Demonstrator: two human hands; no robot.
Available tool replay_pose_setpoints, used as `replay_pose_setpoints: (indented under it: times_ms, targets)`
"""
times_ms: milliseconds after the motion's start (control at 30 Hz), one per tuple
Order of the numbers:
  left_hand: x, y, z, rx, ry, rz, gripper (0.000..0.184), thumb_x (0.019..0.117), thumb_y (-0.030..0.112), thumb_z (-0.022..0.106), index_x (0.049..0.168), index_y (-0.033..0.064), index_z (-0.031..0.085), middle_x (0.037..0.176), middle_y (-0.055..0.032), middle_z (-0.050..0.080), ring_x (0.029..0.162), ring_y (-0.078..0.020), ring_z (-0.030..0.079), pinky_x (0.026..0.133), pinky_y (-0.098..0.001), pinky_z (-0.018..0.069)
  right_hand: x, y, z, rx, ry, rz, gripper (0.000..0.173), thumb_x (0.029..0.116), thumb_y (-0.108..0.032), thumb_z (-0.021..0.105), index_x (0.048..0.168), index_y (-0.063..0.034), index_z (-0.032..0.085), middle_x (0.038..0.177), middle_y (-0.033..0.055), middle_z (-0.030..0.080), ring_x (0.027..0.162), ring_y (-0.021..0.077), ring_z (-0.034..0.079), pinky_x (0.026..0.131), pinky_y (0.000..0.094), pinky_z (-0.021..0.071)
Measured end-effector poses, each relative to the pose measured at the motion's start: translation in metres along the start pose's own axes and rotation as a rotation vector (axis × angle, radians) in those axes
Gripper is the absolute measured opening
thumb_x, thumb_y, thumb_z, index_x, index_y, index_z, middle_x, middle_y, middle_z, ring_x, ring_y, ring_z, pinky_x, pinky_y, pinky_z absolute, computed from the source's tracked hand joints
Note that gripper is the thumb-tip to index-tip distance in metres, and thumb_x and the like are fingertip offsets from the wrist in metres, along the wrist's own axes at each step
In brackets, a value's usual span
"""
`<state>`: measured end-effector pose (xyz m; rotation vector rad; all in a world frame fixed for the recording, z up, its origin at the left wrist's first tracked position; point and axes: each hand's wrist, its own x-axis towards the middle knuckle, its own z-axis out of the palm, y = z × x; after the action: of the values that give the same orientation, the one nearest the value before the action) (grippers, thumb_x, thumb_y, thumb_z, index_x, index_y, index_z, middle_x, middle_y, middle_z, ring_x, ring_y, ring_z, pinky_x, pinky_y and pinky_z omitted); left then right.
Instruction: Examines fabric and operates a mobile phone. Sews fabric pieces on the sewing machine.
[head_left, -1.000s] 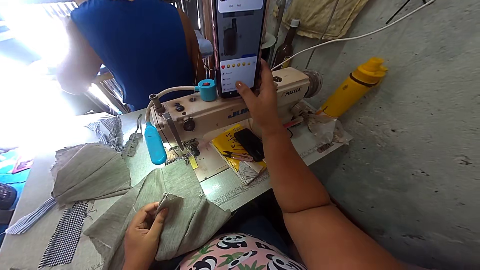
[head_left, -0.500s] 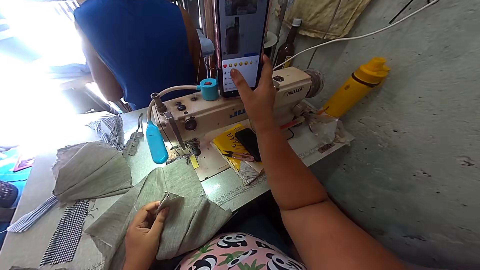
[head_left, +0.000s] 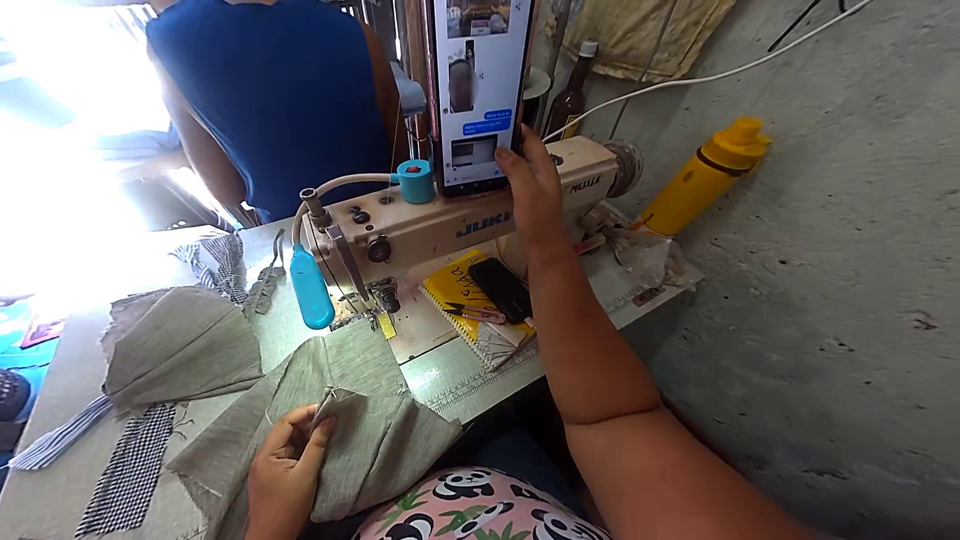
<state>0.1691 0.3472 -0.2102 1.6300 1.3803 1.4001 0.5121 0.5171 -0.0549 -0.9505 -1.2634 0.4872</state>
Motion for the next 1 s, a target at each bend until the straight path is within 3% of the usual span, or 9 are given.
replay_pose_setpoints:
  times_ms: [500, 1000]
  targets:
    - [0.0001, -0.0006, -0.0004, 0.011, 0.001, 0.004, 0.021, 0.0897, 0.014, 0.07, 0.108, 0.0035, 0.067, 0.09, 0.009, 0.069, 0.076, 0.007, 0.063, 0.071, -0.0107, 0.0543, -0.0014, 0.0012, 0.0002, -0.009, 0.008, 0.011, 0.05, 0.1042, -0.022, 0.051, 0.148, 0.0025, 0.046, 0.135, 0.0149, 0.062, 0.122, 0.0125, 0.061, 0.105, 0.0309, 0.0497]
    - [-0.0001, -0.0021, -0.0003, -0.005, 0.0, 0.018, 0.021, 0.0894, 0.014, 0.07, 0.108, 0.0042, 0.067, 0.09, 0.0096, 0.069, 0.076, 0.0073, 0.063, 0.071, -0.0102, 0.0538, -0.0017, 0.0006, 0.0012, 0.012, 0.009, 0.005, 0.046, 0.1045, -0.02, 0.05, 0.144, 0.0026, 0.049, 0.127, 0.0132, 0.065, 0.113, 0.0116, 0.065, 0.1, 0.0305, 0.0535]
